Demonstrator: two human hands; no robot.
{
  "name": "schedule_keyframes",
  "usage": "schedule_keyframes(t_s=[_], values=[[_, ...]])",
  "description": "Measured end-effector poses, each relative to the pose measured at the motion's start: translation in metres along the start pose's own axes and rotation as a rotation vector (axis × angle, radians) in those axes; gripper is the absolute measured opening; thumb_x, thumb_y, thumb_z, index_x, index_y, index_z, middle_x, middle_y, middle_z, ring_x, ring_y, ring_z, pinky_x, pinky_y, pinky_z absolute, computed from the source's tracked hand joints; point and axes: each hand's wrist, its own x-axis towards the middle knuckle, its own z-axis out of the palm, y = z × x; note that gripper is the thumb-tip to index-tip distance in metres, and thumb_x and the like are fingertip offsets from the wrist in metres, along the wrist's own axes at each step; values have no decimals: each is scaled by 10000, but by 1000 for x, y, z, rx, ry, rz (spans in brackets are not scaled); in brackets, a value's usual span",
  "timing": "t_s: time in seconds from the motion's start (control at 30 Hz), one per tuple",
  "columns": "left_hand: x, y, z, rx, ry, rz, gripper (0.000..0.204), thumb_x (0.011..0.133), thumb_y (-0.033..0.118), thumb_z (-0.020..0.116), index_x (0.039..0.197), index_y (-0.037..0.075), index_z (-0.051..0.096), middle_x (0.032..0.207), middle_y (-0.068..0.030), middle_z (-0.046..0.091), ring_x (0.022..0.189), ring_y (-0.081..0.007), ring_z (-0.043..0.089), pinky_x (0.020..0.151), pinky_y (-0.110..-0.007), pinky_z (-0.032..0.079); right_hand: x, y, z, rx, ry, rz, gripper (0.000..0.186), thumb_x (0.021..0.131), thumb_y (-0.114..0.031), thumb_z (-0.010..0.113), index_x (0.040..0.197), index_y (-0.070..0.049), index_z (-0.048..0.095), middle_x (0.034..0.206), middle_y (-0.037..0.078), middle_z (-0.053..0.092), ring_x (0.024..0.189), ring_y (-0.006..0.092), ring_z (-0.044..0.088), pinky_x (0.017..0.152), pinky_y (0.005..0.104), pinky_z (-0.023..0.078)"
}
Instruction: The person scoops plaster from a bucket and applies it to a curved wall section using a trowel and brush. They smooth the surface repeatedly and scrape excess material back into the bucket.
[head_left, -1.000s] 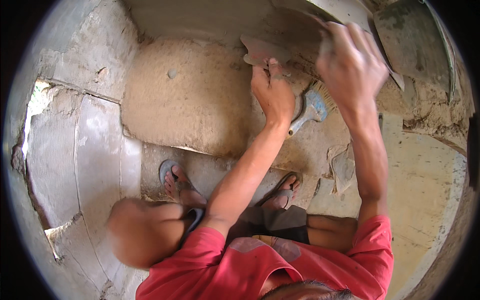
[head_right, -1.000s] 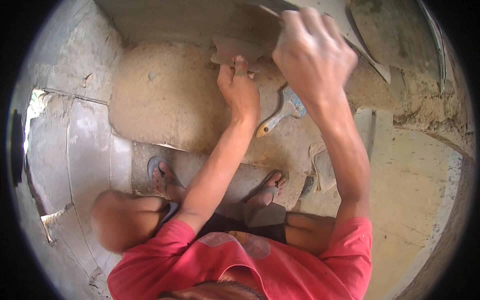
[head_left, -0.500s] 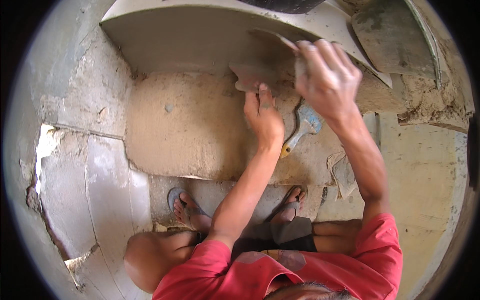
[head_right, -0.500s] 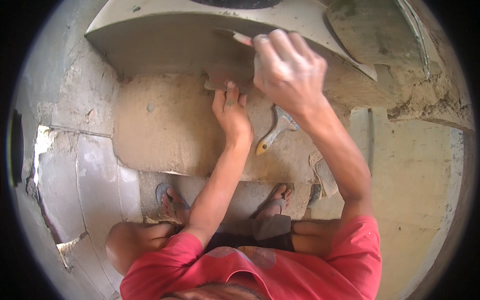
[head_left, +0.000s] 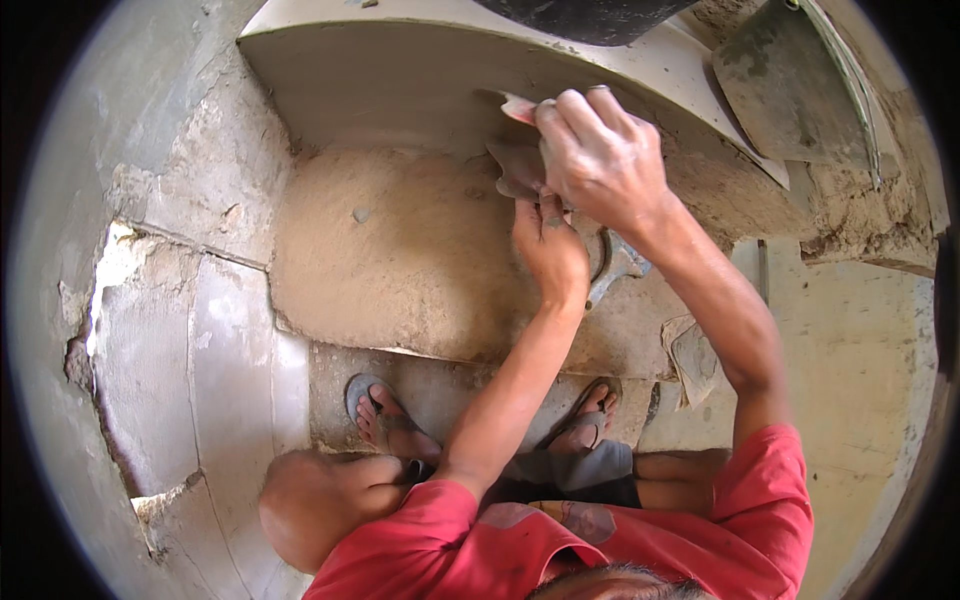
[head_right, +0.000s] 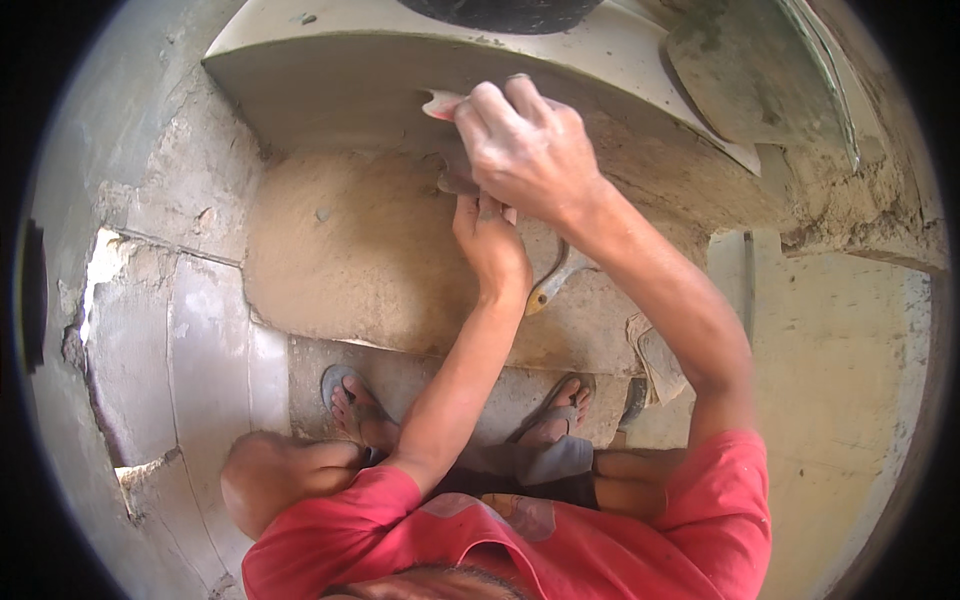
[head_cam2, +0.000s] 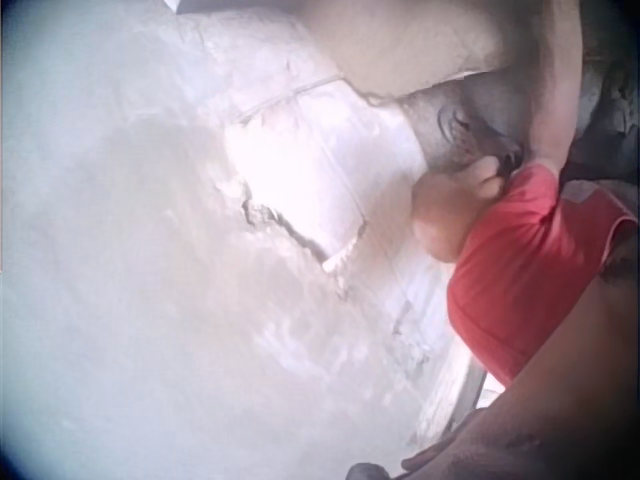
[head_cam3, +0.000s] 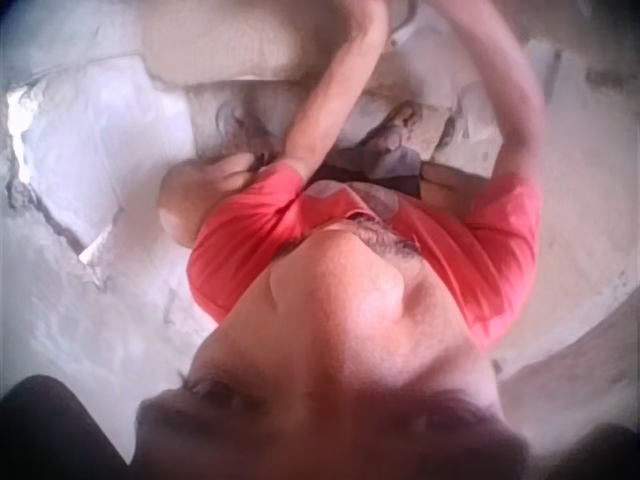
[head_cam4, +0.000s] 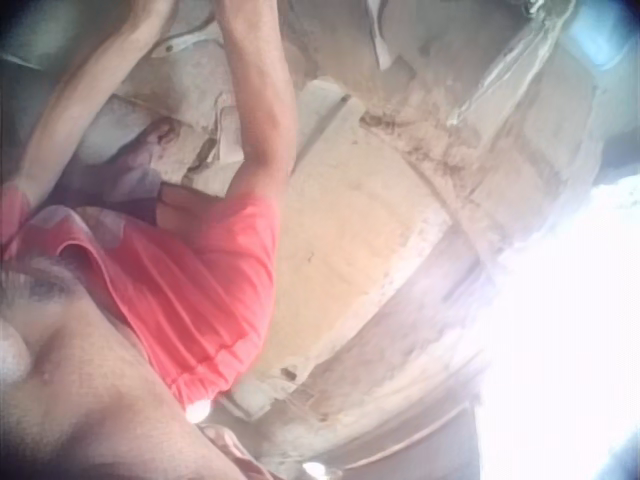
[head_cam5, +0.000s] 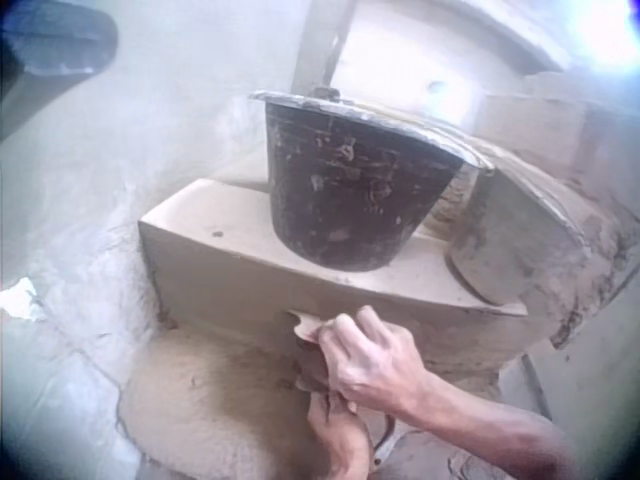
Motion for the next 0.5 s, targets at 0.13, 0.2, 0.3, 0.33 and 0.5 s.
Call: schedule_keyframes(t_s=[0.13, 0.2, 0.3, 0.33, 0.5], values=[[-3, 2, 3, -102, 43, -59, 312, 1157, 90, 460, 1389, -95, 557, 1251, -105, 627, 1126, -161, 579, 1012, -344, 472, 18, 13, -27, -17, 86, 4, 282, 744, 0, 789, 1023, -15, 755, 831, 31, 611, 705, 179, 617, 578, 317, 569], [-4, 4, 4, -90, 41, -55, 297, 1159, 98, 459, 1366, -85, 568, 1194, -80, 611, 1065, -151, 568, 989, -341, 475, 24, 21, -39, -27, 59, 54, 261, 768, 5, 797, 1026, -14, 767, 824, 44, 627, 704, 185, 627, 578, 328, 566], [-3, 8, 7, -40, 60, -87, 266, 1163, 116, 464, 1326, -59, 581, 1152, -51, 591, 1028, -138, 548, 960, -327, 471, 22, 32, -50, 16, 102, 56, 243, 779, 3, 804, 1020, -8, 777, 804, 59, 640, 696, 196, 638, 579, 322, 561], [-3, 9, 7, -47, 64, -83, 254, 1158, 116, 469, 1300, -52, 594, 1129, -50, 600, 1008, -133, 549, 945, -320, 470, 19, 36, -56, 20, 102, 76, 199, 820, 10, 805, 1017, 4, 781, 816, 66, 689, 663, 180, 644, 587, 305, 555], [2, 21, -7, 56, 67, -130, 311, 1033, 95, 557, 1303, -26, 651, 1219, -76, 680, 1082, -140, 616, 985, -360, 544, 4, 44, -97, 80, 350, 209, 102, 859, -3, 803, 957, -11, 774, 719, 61, 655, 576, 147, 595, 516, 282, 486]])
